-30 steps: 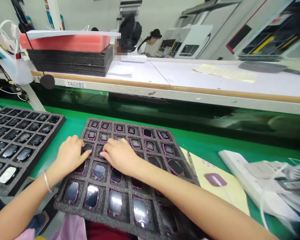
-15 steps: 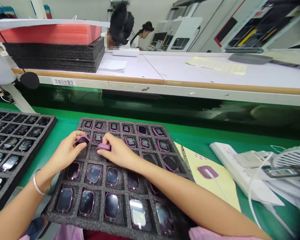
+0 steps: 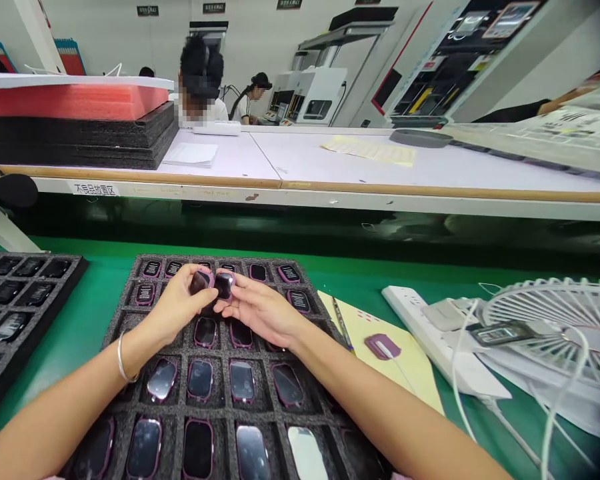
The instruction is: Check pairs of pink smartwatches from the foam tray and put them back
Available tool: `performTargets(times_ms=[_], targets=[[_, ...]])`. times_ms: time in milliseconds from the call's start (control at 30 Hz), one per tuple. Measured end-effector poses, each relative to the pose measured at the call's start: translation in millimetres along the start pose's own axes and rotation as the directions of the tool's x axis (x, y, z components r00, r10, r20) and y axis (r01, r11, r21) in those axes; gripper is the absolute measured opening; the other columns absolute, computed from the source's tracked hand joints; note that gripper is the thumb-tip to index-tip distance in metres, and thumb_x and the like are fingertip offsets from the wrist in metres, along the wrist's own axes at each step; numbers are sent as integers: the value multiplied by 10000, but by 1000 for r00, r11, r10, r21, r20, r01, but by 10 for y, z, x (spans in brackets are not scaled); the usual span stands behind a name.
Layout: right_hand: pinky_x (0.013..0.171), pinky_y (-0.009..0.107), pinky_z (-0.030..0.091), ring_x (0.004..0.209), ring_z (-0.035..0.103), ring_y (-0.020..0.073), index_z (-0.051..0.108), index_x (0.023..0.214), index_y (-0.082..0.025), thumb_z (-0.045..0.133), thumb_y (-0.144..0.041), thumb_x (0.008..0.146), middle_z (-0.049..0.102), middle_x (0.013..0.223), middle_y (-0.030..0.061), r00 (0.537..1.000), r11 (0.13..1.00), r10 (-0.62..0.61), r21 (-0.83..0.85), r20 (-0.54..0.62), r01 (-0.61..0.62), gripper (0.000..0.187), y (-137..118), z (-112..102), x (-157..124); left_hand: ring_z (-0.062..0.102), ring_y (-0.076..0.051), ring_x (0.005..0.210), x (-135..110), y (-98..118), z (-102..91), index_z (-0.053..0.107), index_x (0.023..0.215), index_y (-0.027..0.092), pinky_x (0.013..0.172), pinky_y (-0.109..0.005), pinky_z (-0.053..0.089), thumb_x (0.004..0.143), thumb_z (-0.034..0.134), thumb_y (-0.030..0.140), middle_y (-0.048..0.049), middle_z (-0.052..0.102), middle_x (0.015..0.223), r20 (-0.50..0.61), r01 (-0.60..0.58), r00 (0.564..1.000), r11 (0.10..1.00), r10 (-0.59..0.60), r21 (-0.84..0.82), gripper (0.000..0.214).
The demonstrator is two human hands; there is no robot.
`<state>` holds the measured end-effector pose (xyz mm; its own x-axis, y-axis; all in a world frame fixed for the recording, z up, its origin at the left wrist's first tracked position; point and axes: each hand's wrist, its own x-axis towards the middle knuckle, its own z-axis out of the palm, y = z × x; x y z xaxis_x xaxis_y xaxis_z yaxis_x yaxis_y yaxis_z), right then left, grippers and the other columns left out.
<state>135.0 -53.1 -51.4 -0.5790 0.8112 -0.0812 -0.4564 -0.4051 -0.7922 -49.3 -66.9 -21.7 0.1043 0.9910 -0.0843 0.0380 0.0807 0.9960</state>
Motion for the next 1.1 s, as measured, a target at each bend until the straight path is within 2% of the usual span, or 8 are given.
performTargets(times_ms=[100, 167, 300, 467, 600, 800, 933, 1100], targets=[[867, 297, 573, 894, 750, 167, 584, 1357, -203, 924, -361, 838, 751, 995, 40, 998, 999, 9, -34, 61, -7, 640, 21, -44, -61, 627, -185, 963, -19, -175, -25, 587, 1017, 185, 914, -348, 479, 726, 710, 324, -38, 667, 1005, -41, -107, 993, 987, 113, 119, 346], [872, 295, 575, 896, 753, 163, 585, 1353, -207, 917, -356, 853, 748, 974, 30, 994, 998, 29, -54, 102, -24, 618, 57, -68, -88, 624, -207, 1015, -55, -254, -42, 580, 1028, 192, 962, -377, 465, 764, 688, 354, -53, 669, 1049, -43, -136, 988, 973, 146, 188, 328], [823, 272, 576, 857, 750, 153, 581, 1346, -199, 912, -353, 861, 749, 946, 25, 989, 999, 30, -48, 146, -23, 606, 125, -98, -91, 623, -202, 957, -125, -305, -50, 561, 1054, 206, 899, -371, 482, 830, 645, 364, -43, 662, 1028, -43, -148, 985, 952, 165, 269, 287], [779, 256, 556, 858, 753, 163, 575, 1386, -178, 910, -364, 866, 762, 927, 46, 989, 999, 41, -35, 145, -36, 646, 139, -103, -92, 637, -202, 948, -168, -300, -51, 541, 1117, 215, 857, -350, 499, 856, 655, 347, -27, 654, 983, -69, -146, 984, 959, 167, 242, 314], [807, 275, 568, 876, 762, 173, 606, 1383, -182, 926, -365, 845, 766, 974, 51, 989, 998, 58, 14, 138, -61, 652, 114, -90, -109, 649, -211, 960, -205, -246, -55, 546, 1199, 218, 824, -333, 505, 861, 663, 349, -30, 656, 985, -69, -110, 989, 961, 132, 255, 381], [802, 267, 594, 868, 781, 188, 540, 1473, -165, 926, -443, 835, 784, 892, 60, 985, 996, 82, -35, 151, -77, 796, 94, -106, -114, 672, -195, 935, -259, -150, -36, 591, 1150, 225, 755, -285, 514, 848, 673, 327, -42, 698, 1078, -70, -135, 984, 943, 163, 304, 328], [735, 244, 597, 757, 770, 164, 560, 1464, -184, 921, -427, 843, 767, 831, 27, 986, 997, 72, -24, 153, -69, 758, 100, -128, -111, 655, -173, 846, -279, -101, -25, 590, 1108, 212, 672, -260, 498, 807, 661, 294, -32, 689, 1006, -99, -118, 983, 944, 155, 309, 320], [785, 266, 590, 799, 744, 156, 586, 1459, -184, 936, -382, 827, 749, 908, 29, 989, 998, 67, -3, 135, -67, 749, 102, -117, -114, 627, -172, 811, -286, -72, -12, 592, 1096, 201, 640, -262, 481, 793, 643, 307, -40, 673, 994, -108, -101, 984, 936, 145, 337, 325]])
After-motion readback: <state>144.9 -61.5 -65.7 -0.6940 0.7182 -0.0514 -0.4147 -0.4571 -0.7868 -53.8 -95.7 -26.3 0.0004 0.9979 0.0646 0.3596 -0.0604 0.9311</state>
